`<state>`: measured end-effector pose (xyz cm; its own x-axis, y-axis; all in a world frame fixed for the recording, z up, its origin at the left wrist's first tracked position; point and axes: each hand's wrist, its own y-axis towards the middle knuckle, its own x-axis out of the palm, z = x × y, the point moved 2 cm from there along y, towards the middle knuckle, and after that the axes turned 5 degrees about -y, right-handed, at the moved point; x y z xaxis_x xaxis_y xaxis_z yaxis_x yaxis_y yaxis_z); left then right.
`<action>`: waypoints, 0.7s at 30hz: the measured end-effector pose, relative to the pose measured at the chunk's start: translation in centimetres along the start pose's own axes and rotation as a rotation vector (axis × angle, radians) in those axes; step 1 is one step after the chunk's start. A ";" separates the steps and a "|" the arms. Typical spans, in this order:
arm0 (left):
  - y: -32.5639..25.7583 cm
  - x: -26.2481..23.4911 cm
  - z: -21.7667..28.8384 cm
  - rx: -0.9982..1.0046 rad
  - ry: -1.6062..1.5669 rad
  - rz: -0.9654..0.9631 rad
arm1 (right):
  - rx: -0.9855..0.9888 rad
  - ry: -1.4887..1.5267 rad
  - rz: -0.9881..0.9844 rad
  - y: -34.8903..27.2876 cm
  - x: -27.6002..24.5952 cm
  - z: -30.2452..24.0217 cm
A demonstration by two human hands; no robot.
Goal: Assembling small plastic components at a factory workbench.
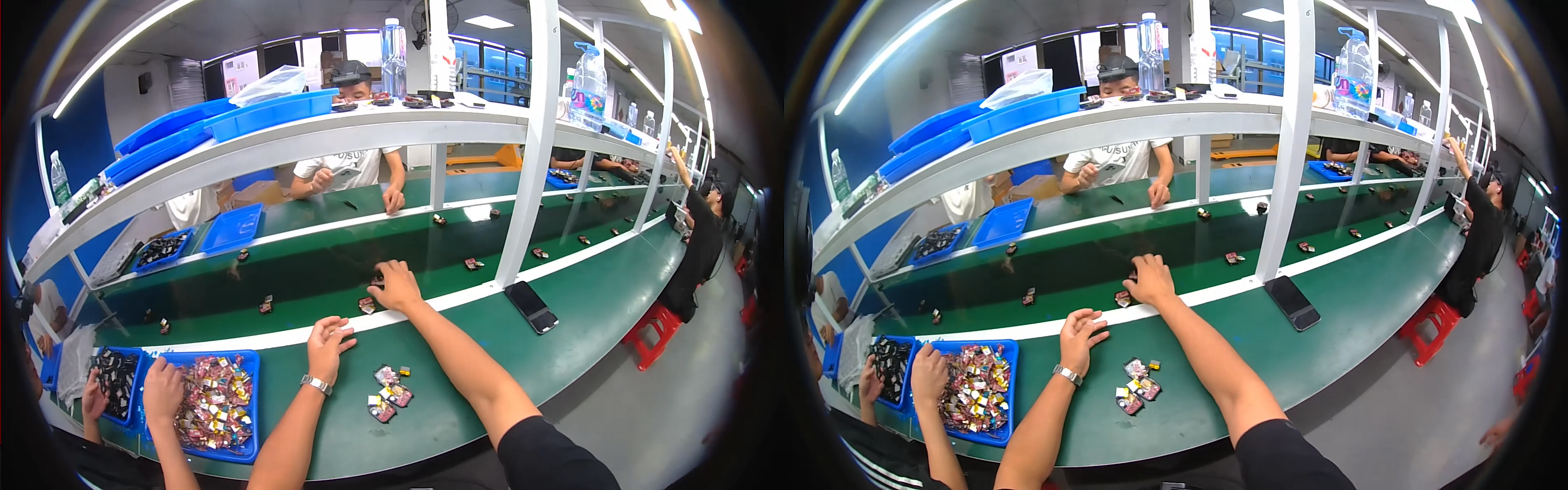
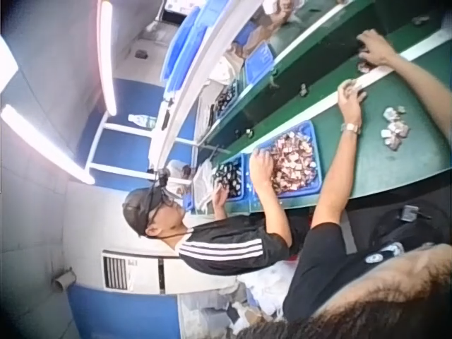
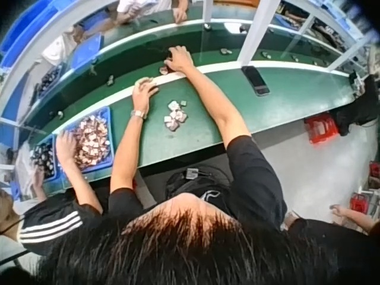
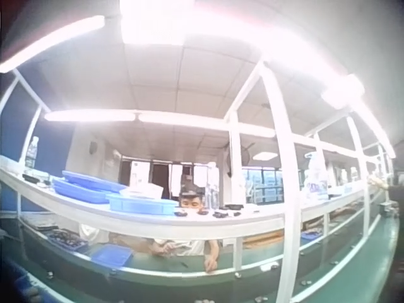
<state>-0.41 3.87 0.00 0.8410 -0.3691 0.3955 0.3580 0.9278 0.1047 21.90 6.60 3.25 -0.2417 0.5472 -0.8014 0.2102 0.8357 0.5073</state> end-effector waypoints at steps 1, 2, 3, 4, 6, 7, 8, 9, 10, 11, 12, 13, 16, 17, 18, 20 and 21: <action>0.1 0.1 0.1 0.004 0.026 -0.020 | 0.066 -0.073 -0.023 0.6 0.7 1.3; 0.2 0.3 -0.2 -0.007 0.027 -0.006 | 0.092 -0.051 -0.080 0.8 1.4 2.5; 0.2 0.0 -0.1 -0.004 0.027 0.005 | 0.105 -0.018 -0.143 1.1 2.3 3.1; 0.1 -0.2 0.0 -0.011 0.025 -0.011 | 0.088 0.009 -0.159 1.1 2.5 3.3; 0.0 0.0 -0.1 -0.007 0.012 -0.050 | 0.043 0.065 -0.104 1.0 2.3 4.4; 0.1 0.1 -0.1 -0.002 0.010 -0.040 | 0.076 0.124 -0.108 1.0 2.2 5.2; 0.2 0.1 -0.2 -0.005 0.018 -0.055 | 0.097 0.183 -0.115 0.6 1.8 5.5; 0.1 -0.1 -0.2 -0.002 0.029 -0.066 | 0.113 0.245 -0.120 0.4 1.3 5.2; 0.0 -0.2 -0.2 0.000 0.011 -0.048 | 0.100 0.253 -0.126 -0.1 0.6 4.9; -0.1 -0.5 -0.3 0.005 0.015 -0.033 | 0.057 0.330 -0.099 -0.9 -0.3 4.1; -0.1 -0.7 -0.3 0.004 0.031 -0.032 | 0.016 0.407 -0.069 -1.6 -1.5 3.0; 0.1 -0.5 -0.4 0.001 0.046 -0.033 | 0.009 0.413 -0.073 -2.4 -2.7 2.0; 0.0 -0.6 0.0 -0.054 0.025 -0.073 | -0.302 0.528 -0.205 -5.8 -5.3 -1.9; 0.1 -0.6 0.3 -0.125 -0.012 -0.128 | -0.345 0.535 -0.216 -6.8 -5.8 -3.1; -0.1 -0.2 0.6 -0.198 -0.089 -0.232 | -0.390 0.512 -0.220 -7.6 -6.9 -4.0; -0.3 -0.7 0.7 -0.314 -0.088 -0.403 | -0.436 0.503 -0.226 -8.6 -7.6 -5.1; -0.2 -0.6 0.7 -0.354 -0.093 -0.467 | -0.456 0.461 -0.216 -8.8 -7.8 -5.2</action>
<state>-1.24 3.96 0.40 0.5282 -0.7131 0.4610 0.8087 0.5880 -0.0171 17.05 -4.76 6.69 -0.6332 0.2449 -0.7342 -0.2841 0.8089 0.5148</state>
